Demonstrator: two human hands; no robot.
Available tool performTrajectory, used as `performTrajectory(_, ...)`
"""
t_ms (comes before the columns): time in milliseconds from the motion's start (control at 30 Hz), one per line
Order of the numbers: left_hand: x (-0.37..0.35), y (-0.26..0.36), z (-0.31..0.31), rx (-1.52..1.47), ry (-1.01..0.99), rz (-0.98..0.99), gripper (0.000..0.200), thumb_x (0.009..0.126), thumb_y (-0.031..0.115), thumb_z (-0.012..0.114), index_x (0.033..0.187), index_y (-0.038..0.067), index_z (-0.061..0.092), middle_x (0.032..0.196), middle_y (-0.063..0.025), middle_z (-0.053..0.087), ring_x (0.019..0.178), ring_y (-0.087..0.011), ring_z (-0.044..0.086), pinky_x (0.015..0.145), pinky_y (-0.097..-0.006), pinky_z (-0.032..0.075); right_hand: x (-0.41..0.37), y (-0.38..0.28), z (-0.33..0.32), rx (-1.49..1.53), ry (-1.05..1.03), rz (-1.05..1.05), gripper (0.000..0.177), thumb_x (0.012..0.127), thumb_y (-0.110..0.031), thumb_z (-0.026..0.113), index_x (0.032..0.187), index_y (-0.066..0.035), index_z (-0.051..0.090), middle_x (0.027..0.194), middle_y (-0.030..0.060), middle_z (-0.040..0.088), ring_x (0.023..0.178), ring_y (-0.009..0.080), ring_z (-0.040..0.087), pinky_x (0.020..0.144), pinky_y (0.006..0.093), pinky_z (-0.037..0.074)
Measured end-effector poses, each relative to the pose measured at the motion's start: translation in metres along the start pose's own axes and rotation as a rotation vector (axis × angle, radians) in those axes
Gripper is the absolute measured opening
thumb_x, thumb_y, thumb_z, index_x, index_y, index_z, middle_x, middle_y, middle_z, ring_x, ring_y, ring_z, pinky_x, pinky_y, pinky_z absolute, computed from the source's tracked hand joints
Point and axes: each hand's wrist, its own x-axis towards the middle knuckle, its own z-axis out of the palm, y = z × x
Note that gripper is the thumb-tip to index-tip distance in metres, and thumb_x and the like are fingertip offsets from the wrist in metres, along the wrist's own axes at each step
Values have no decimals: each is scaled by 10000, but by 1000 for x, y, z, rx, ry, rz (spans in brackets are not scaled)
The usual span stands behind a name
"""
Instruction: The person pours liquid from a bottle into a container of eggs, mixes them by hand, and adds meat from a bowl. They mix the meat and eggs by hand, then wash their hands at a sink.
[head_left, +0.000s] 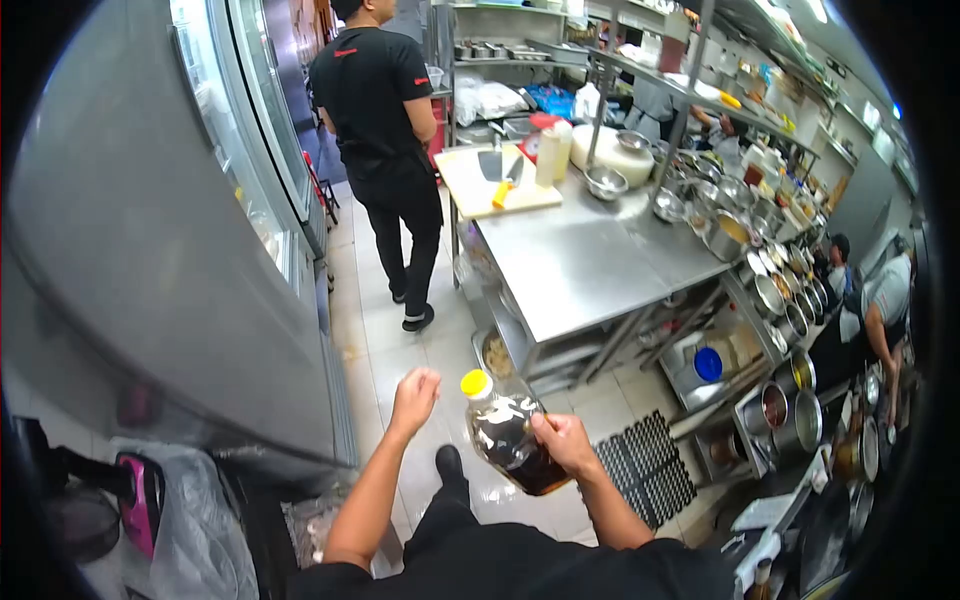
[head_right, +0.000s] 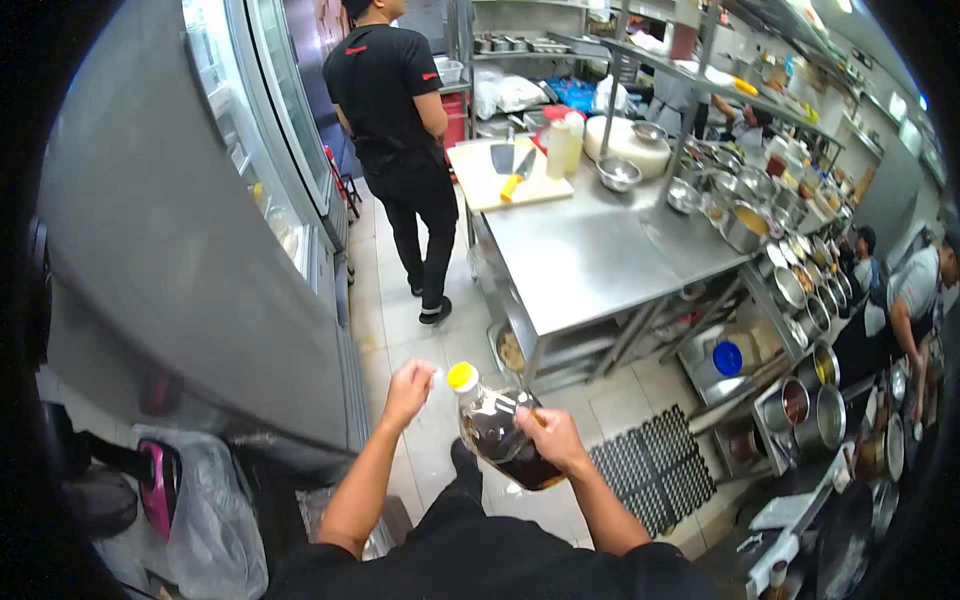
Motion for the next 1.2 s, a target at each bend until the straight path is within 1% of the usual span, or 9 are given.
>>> performTrajectory(133, 21, -136, -42, -145, 104, -487, 208, 836, 162, 553, 940, -15, 524, 635, -88, 566, 534, -178, 574, 495, -298, 469, 92, 16, 21, -81, -20, 84, 413, 906, -372, 525, 628, -67, 544, 563, -62, 452, 485, 33, 373, 440, 203, 305)
performTrajectory(300, 27, -211, -105, 280, -321, -840, 429, 776, 222, 622, 1088, -56, 523, 829, -202, 632, 679, -236, 642, 614, -341, 508, 186, -22, 47, -29, -84, 193, 423, 914, -409, 498, 613, -114, 465, 568, -85, 387, 494, 31, 318, 445, 212, 256)
performTrajectory(467, 108, -210, -164, 779, -308, -441, 539, 786, 325, 615, 1151, -59, 512, 959, -213, 636, 950, -343, 597, 836, -379, 459, 287, -43, 69, -4, -119, 186, 400, 921, -418, 479, 656, -119, 501, 563, -85, 382, 481, 32, 318, 443, 211, 243)
performTrajectory(600, 201, -144, -186, 598, -120, -517, 535, 801, 305, 603, 1183, -50, 487, 954, -214, 635, 938, -341, 601, 831, -380, 461, 379, -52, 88, 40, -170, 183, 414, 921, -422, 477, 640, -119, 487, 560, -81, 369, 481, 36, 314, 443, 209, 238)
performTrajectory(800, 311, -189, -213, 617, -253, -528, 576, 818, 316, 591, 1244, -40, 435, 950, -216, 634, 933, -343, 601, 834, -385, 458, 526, -79, 122, 27, -199, 143, 424, 922, -426, 473, 621, -127, 461, 556, -75, 360, 485, 34, 302, 444, 209, 231)
performTrajectory(867, 326, -235, -229, 894, -339, -357, 614, 822, 341, 584, 1271, -40, 413, 968, -222, 630, 944, -345, 597, 844, -384, 451, 574, -105, 132, -149, -218, 112, 454, 884, -461, 516, 721, -41, 571, 601, -36, 458, 558, 50, 387, 496, 235, 323)
performTrajectory(967, 380, -196, -252, 748, -376, -470, 608, 811, 351, 612, 1240, -44, 444, 1090, -258, 575, 987, -345, 579, 811, -371, 466, 636, -121, 144, -172, -335, 86, 541, 848, -506, 541, 789, 27, 613, 660, 31, 559, 634, 92, 484, 582, 278, 416)
performTrajectory(1100, 449, -198, -274, 582, -123, -565, 617, 810, 322, 623, 1245, -70, 428, 1027, -241, 606, 908, -312, 612, 788, -355, 471, 703, -150, 159, -332, -363, 7, 563, 845, -528, 527, 777, 26, 599, 620, 39, 513, 597, 117, 444, 557, 293, 394)
performTrajectory(1200, 502, -202, -278, 571, -189, -560, 611, 814, 330, 604, 1245, -64, 426, 931, -225, 640, 898, -323, 621, 795, -359, 473, 740, -159, 165, -277, -313, 50, 531, 850, -509, 535, 742, 9, 588, 608, 19, 505, 584, 102, 442, 540, 286, 389)
